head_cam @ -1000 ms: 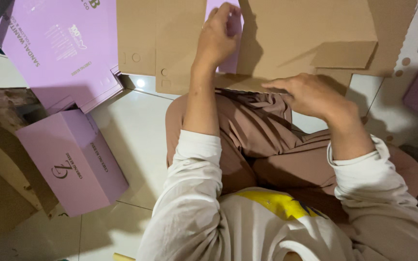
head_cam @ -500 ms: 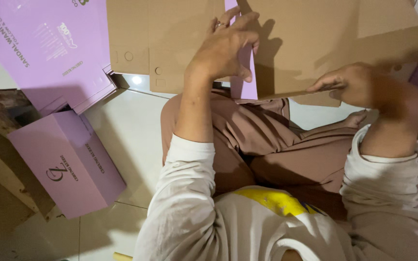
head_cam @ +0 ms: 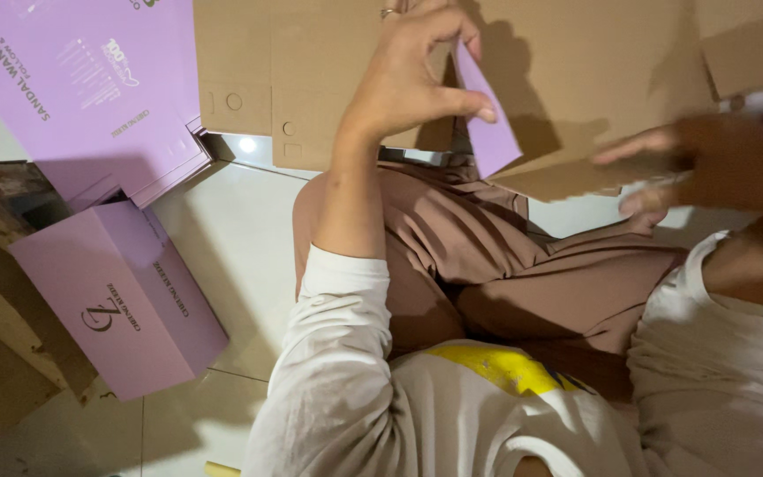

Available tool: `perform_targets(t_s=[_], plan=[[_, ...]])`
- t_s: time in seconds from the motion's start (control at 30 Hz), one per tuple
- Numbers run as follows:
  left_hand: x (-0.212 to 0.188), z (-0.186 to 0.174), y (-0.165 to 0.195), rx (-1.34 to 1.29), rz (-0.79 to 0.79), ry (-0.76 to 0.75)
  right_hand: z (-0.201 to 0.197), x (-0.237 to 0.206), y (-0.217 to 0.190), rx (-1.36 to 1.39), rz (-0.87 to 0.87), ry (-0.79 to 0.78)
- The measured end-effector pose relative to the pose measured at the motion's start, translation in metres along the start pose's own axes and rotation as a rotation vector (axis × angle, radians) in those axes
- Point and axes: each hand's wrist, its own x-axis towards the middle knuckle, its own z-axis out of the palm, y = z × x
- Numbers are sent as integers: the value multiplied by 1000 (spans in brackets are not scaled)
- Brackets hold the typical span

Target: The person sits on the floor and folds flat purple printed cardboard boxes into open shoe boxes, pressing the side panels and tucking the tabs to shape each box, then sets the finished box aside and reaches for the next flat blank.

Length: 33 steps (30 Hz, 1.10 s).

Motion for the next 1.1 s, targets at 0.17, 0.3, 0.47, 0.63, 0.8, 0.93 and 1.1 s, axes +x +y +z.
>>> perform_targets(t_s=[0.17, 0.3, 0.47, 0.63, 0.8, 0.93, 1.1], plan=[[11, 39, 12, 119, 40, 132, -16, -24, -66, 319, -146, 175], [18, 54, 11, 264, 179, 196, -21, -24, -115, 348, 241, 274], [14, 40, -4, 173, 22, 136, -28, -23, -117, 165, -200, 627], [15, 41, -11, 14, 14, 11, -24, -24, -100, 372, 116, 437], [20, 37, -12, -110, -17, -58, -21, -19, -88, 307, -58, 554], [22, 34, -13, -69, 25, -50, -17, -13, -74, 107, -168, 689], [22, 37, -16, 6, 139, -26, -13, -9, -63, 3, -272, 819]])
